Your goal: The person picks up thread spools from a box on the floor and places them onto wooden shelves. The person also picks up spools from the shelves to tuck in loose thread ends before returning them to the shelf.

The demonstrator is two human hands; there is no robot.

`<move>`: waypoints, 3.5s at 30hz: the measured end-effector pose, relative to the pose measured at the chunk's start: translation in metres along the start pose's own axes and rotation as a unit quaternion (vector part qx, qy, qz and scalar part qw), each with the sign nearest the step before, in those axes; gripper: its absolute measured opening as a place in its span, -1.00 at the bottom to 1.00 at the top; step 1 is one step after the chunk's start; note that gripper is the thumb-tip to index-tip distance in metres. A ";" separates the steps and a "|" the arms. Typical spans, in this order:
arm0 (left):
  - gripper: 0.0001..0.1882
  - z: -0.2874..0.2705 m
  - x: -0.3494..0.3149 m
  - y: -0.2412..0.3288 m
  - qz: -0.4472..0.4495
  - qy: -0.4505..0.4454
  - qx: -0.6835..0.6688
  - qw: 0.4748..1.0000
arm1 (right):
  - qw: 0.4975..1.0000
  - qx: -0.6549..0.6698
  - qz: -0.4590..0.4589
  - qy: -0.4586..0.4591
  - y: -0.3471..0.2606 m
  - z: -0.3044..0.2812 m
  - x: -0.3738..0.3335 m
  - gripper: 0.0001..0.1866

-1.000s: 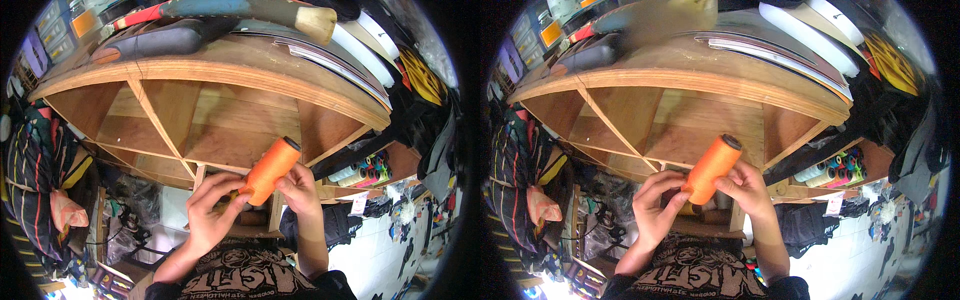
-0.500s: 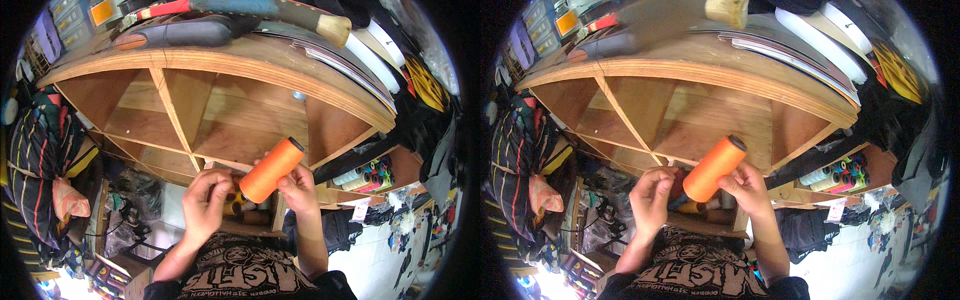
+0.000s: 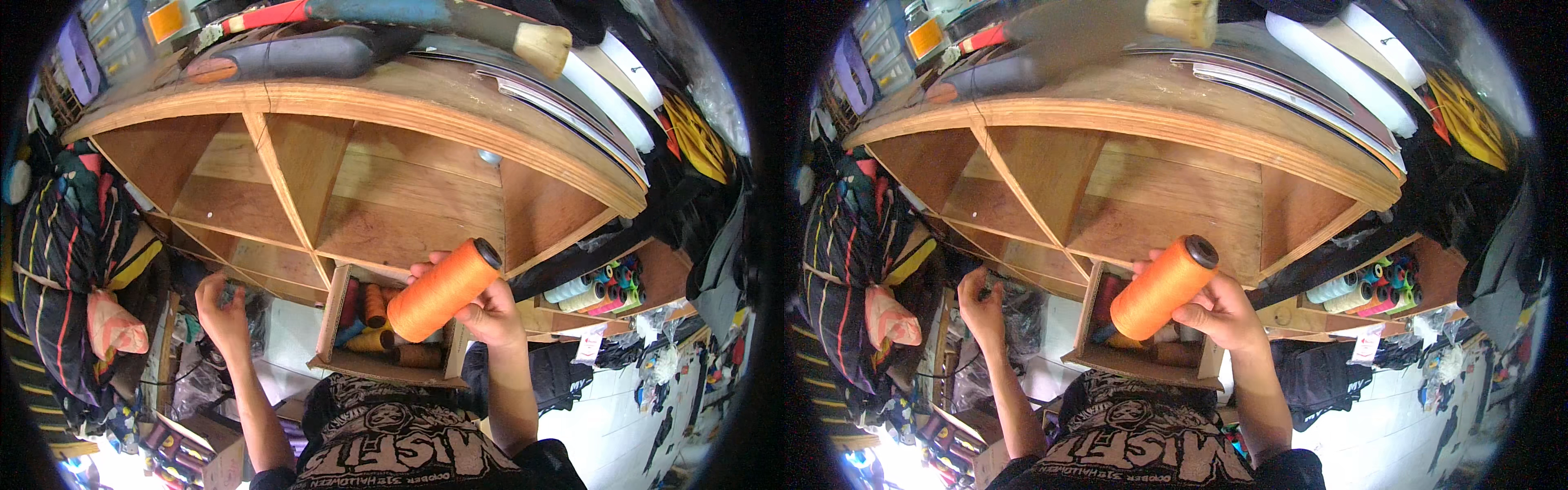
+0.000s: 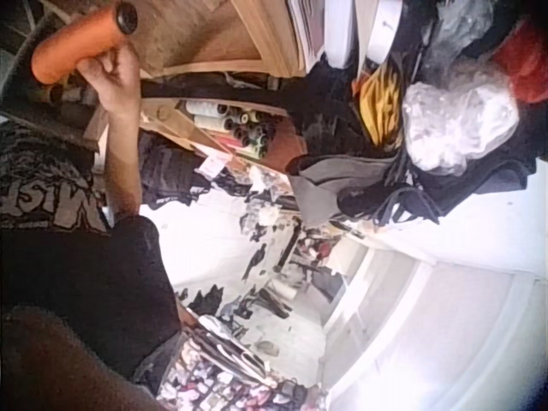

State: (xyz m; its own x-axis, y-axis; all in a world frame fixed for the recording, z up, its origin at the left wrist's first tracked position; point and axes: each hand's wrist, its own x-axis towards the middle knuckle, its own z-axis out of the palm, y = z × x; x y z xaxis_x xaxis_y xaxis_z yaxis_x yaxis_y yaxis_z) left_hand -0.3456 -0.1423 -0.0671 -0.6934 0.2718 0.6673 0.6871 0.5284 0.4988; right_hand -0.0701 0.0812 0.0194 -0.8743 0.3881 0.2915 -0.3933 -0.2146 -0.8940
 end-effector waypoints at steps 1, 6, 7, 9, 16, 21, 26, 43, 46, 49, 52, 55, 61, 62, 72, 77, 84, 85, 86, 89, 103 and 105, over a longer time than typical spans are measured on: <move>-0.77 -0.006 0.004 0.012 -0.102 -0.066 -0.033 0.992 | 1.000 -0.009 0.010 0.007 -0.001 0.000 -0.001 -0.29; -0.90 -0.022 0.018 0.126 -0.117 -0.097 -0.331 0.931 | 1.000 -0.021 0.011 -0.003 -0.002 -0.001 -0.001 -0.25; -0.89 -0.027 0.020 0.138 -0.070 -0.142 -0.363 0.918 | 1.000 -0.023 0.011 -0.007 -0.002 -0.002 -0.001 -0.25; -0.85 -0.039 0.028 0.159 0.031 -0.224 -0.415 0.881 | 0.999 -0.039 0.009 -0.016 -0.001 -0.003 -0.003 -0.34; -0.78 -0.032 0.032 0.200 0.070 -0.321 -0.480 0.813 | 0.995 -0.094 0.011 -0.010 -0.004 -0.007 -0.013 -0.49; -0.85 -0.021 0.024 0.195 0.065 -0.330 -0.493 0.802 | 0.992 -0.122 0.021 -0.032 -0.013 -0.002 -0.008 -0.45; -0.88 -0.021 0.017 0.198 0.076 -0.286 -0.472 0.830 | 0.994 -0.096 0.021 -0.043 -0.006 -0.006 -0.011 -0.40; -0.91 -0.009 -0.003 0.063 -0.257 -0.095 -0.296 0.915 | 0.945 0.316 -0.011 -0.079 0.028 -0.015 -0.008 -0.26; -0.94 -0.021 -0.007 0.081 -0.283 -0.156 -0.294 0.899 | 0.943 0.324 -0.018 -0.072 0.032 -0.015 -0.009 -0.28; -0.90 -0.030 -0.006 0.114 -0.055 -0.170 -0.283 0.942 | 0.949 0.301 -0.010 -0.094 0.028 -0.013 -0.002 -0.29; -0.75 -0.049 -0.006 0.149 0.014 -0.194 -0.353 0.915 | 0.960 0.268 -0.019 -0.076 0.027 -0.012 0.000 -0.29; -0.61 -0.062 0.001 0.173 0.077 -0.202 -0.364 0.906 | 0.971 0.227 -0.038 -0.059 0.020 -0.003 0.004 -0.30; -0.65 -0.047 -0.003 0.186 0.113 -0.186 -0.416 0.883 | 0.983 0.157 -0.066 -0.062 0.014 0.000 0.003 -0.30; -0.67 -0.047 -0.004 0.186 0.112 -0.186 -0.419 0.882 | 0.985 0.146 -0.063 -0.064 0.012 0.001 0.002 -0.29; -0.80 -0.039 -0.012 0.183 0.121 -0.144 -0.420 0.888 | 0.986 0.141 -0.075 -0.050 0.014 0.006 -0.002 -0.30; -0.87 -0.043 -0.009 0.180 0.098 -0.148 -0.412 0.894 | 0.985 0.147 -0.062 -0.067 0.013 0.006 0.000 -0.28; -0.83 -0.035 -0.007 0.156 -0.035 -0.110 -0.402 0.908 | 0.969 0.223 -0.050 -0.089 0.014 0.003 0.003 -0.31; -0.79 -0.031 -0.006 0.146 -0.063 -0.120 -0.366 0.921 | 0.975 0.203 -0.064 -0.068 0.014 0.002 0.001 -0.31; -0.79 -0.030 -0.004 0.132 -0.091 -0.144 -0.303 0.938 | 0.978 0.185 -0.079 -0.053 0.014 0.002 0.001 -0.32; -0.75 -0.022 0.001 0.086 -0.145 -0.109 -0.195 0.964 | 0.987 0.143 -0.069 0.018 0.014 0.008 0.000 -0.26; -0.70 -0.057 0.008 0.155 0.065 -0.213 -0.389 0.894 | 0.989 0.059 -0.017 0.131 0.016 0.013 0.005 -0.19; -0.58 -0.053 0.007 0.164 0.142 -0.209 -0.399 0.881 | 0.989 0.041 -0.024 0.142 0.016 0.014 0.003 -0.17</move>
State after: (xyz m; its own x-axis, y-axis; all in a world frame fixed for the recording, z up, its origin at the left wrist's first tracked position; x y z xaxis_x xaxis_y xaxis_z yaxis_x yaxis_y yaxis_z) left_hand -0.2266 -0.0964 0.0482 -0.3734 0.6630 0.6489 0.6637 -0.2977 0.6862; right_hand -0.0830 0.0671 0.0111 -0.7430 0.6336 0.2156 -0.4650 -0.2569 -0.8472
